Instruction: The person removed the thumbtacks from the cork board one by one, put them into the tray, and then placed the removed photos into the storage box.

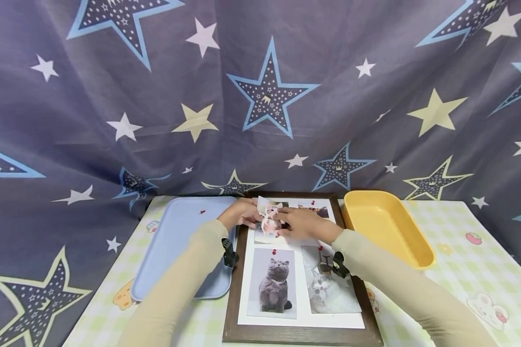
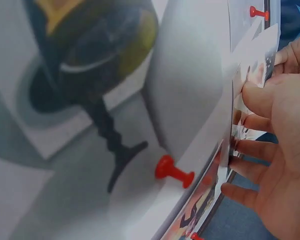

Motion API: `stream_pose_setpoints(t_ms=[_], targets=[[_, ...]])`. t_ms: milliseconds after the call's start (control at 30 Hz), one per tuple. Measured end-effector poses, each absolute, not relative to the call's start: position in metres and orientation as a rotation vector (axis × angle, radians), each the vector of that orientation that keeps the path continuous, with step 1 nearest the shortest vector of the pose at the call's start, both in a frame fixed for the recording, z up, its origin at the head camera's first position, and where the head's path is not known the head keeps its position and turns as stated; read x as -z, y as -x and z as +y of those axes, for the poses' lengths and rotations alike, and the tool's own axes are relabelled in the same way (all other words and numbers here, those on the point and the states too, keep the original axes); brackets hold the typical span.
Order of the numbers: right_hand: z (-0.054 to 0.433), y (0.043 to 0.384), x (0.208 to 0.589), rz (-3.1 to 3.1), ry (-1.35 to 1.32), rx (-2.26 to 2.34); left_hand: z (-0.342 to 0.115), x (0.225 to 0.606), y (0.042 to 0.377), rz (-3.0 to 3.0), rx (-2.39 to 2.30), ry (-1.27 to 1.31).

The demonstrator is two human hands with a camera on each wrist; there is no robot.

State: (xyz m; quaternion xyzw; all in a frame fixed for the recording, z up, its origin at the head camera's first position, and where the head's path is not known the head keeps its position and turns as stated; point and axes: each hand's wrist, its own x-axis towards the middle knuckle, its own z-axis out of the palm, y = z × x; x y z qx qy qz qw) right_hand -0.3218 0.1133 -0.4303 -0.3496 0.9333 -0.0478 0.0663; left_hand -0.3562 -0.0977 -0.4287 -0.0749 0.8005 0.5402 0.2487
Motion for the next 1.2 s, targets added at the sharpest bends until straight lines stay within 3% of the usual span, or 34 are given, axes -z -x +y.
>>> stream_pose_setpoints(t_ms=[100, 300, 500, 767, 967, 1200], targets=[[0.114, 0.32, 0.429, 2.811, 1.04, 0.15, -0.096, 0.436, 0.358, 2.224, -1.453, 0.174], [0.112, 0.319, 0.426, 2.792, 1.037, 0.157, -0.107, 0.49, 0.404, 2.161, -1.513, 0.148], [0.114, 0.317, 0.418, 2.786, 1.104, 0.155, -0.098, 0.44, 0.359, 2.203, -1.459, 0.21], [0.144, 0.307, 0.391, 2.874, 1.148, 0.342, -0.099, 0.453, 0.378, 2.211, -1.448, 0.151], [0.193, 0.296, 0.368, 3.013, 1.119, 0.481, -0.092, 0.427, 0.355, 2.2, -1.442, 0.201], [0.265, 0.285, 0.337, 3.146, 0.901, 0.563, -0.096, 0.429, 0.355, 2.202, -1.448, 0.207]])
